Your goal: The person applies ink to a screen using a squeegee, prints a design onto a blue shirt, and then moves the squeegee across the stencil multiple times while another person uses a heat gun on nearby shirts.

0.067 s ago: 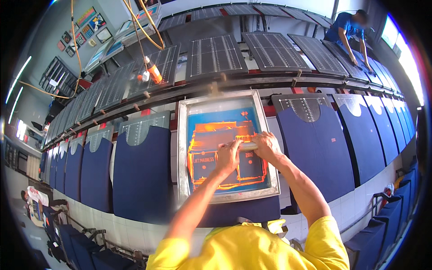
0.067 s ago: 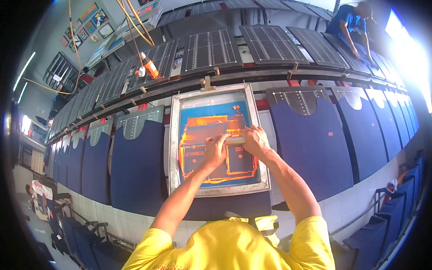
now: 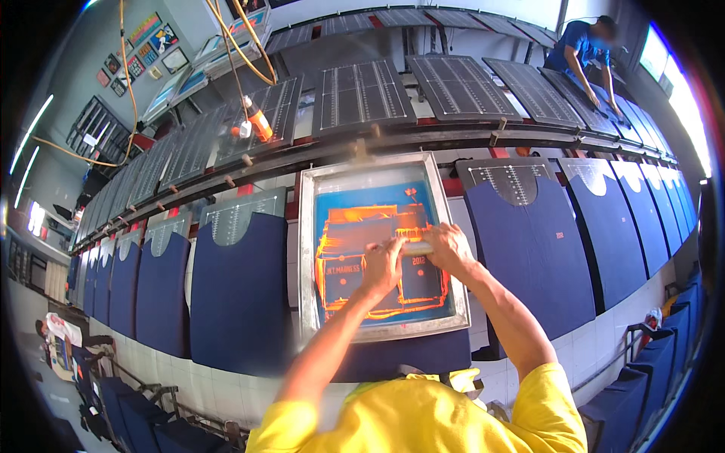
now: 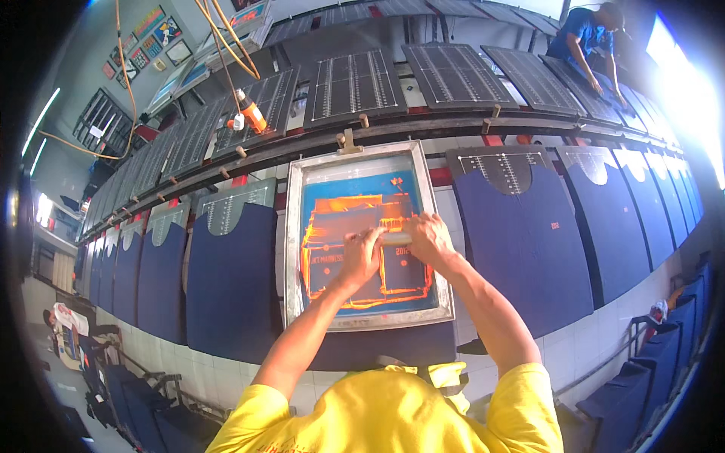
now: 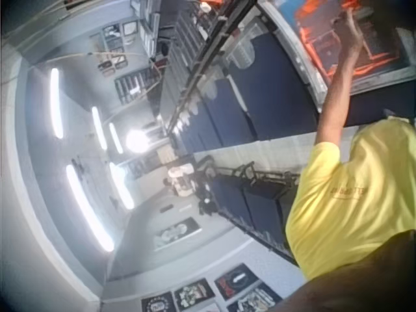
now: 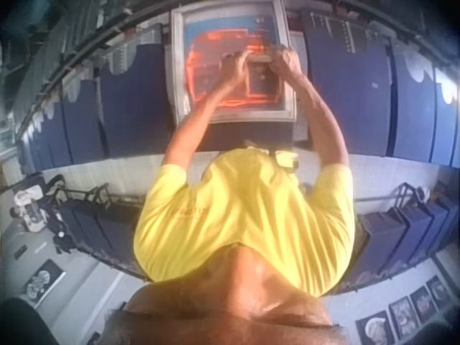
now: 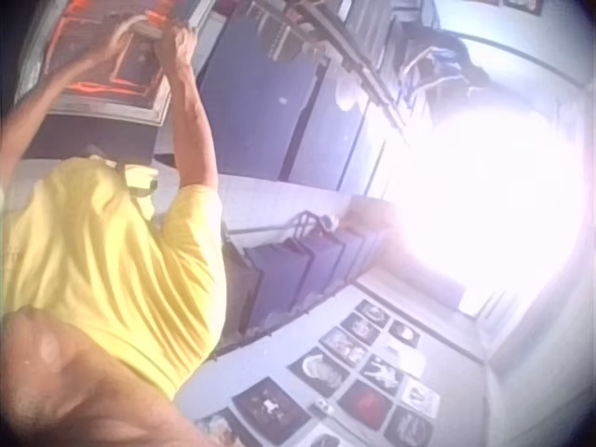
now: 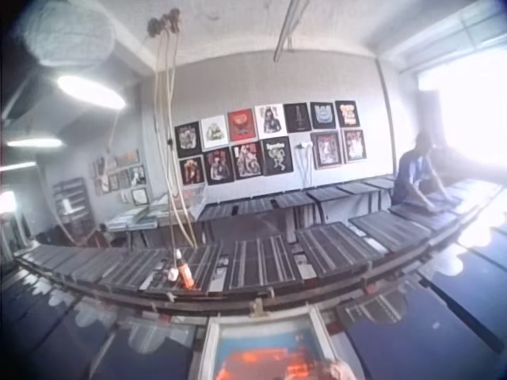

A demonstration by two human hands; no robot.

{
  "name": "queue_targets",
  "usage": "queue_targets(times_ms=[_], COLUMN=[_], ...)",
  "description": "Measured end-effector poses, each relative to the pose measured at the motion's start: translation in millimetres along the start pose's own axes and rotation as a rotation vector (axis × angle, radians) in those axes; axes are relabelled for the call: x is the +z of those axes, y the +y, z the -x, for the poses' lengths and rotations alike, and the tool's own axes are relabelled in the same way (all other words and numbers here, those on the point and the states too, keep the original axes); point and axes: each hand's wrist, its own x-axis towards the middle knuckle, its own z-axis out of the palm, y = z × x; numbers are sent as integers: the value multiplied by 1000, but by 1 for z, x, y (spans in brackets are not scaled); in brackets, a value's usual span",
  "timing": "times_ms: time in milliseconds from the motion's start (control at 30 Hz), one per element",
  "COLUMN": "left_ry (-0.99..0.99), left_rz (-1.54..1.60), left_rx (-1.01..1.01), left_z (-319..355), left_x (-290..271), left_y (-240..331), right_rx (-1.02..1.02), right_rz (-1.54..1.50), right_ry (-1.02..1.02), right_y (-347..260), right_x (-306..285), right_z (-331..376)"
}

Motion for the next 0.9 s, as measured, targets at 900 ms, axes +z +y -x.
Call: queue_targets(times_ms=[900], left_ry=[115], left_rz=[93], left_rx=[-92], left_z=[-14], left_x=[-11], left_y=[-2], right_rx=[-76], right_rz=[-36], right_ry=[-2], right_y=[-4], right_x=[-26], right_z=[-37])
